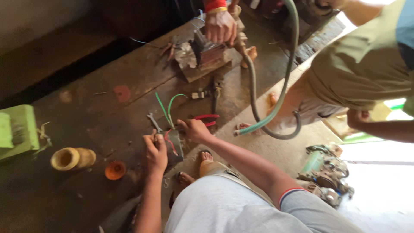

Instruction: The person works on a small cylindrical electrical component on a wooden workbench. They use pliers to strip and twist wires, and a wrench to tighten a bolt on the component. The person repeatedly adjusts the wires and the component's position while working.

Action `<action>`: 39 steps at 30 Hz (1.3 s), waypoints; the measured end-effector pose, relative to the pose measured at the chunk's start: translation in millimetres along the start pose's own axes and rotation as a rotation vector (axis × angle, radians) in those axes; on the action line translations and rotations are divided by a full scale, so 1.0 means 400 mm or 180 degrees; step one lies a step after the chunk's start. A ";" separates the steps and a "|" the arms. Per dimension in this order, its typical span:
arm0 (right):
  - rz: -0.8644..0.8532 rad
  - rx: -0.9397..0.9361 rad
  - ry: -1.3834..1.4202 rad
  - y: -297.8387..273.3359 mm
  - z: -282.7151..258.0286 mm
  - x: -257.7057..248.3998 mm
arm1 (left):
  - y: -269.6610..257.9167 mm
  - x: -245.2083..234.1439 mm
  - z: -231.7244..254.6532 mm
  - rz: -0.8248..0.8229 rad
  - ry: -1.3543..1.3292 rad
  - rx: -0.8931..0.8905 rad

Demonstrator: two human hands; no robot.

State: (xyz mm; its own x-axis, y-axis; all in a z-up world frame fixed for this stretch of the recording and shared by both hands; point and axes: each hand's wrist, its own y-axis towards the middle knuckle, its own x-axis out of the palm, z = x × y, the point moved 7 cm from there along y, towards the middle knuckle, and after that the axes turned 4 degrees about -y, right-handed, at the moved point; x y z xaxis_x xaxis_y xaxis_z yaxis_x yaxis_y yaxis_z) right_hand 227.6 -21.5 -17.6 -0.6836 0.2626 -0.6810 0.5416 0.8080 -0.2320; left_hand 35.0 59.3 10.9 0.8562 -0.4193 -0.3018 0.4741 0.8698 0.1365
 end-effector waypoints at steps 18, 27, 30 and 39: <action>-0.0020 0.0001 0.0320 -0.059 -0.019 -0.001 | -0.006 -0.008 0.022 0.0084 0.0620 -0.0126; 0.0443 -0.1255 0.0164 -0.100 -0.112 -0.069 | -0.005 -0.010 0.038 0.0242 0.0633 -0.0227; 0.0366 -0.1298 0.0117 -0.104 -0.109 -0.070 | -0.008 -0.014 0.061 0.0288 0.0545 -0.0038; 0.0049 -0.1388 -0.0052 -0.091 -0.092 -0.091 | -0.008 -0.012 0.062 0.0381 0.0526 0.0052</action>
State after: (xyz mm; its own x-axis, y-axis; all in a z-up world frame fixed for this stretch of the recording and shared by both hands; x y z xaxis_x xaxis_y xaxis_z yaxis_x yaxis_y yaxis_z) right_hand 214.7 -41.2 41.1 -0.6673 0.2707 -0.6939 0.2919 0.9521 0.0908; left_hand 34.6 52.0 35.3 0.8619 -0.2636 -0.4332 0.3754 0.9059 0.1957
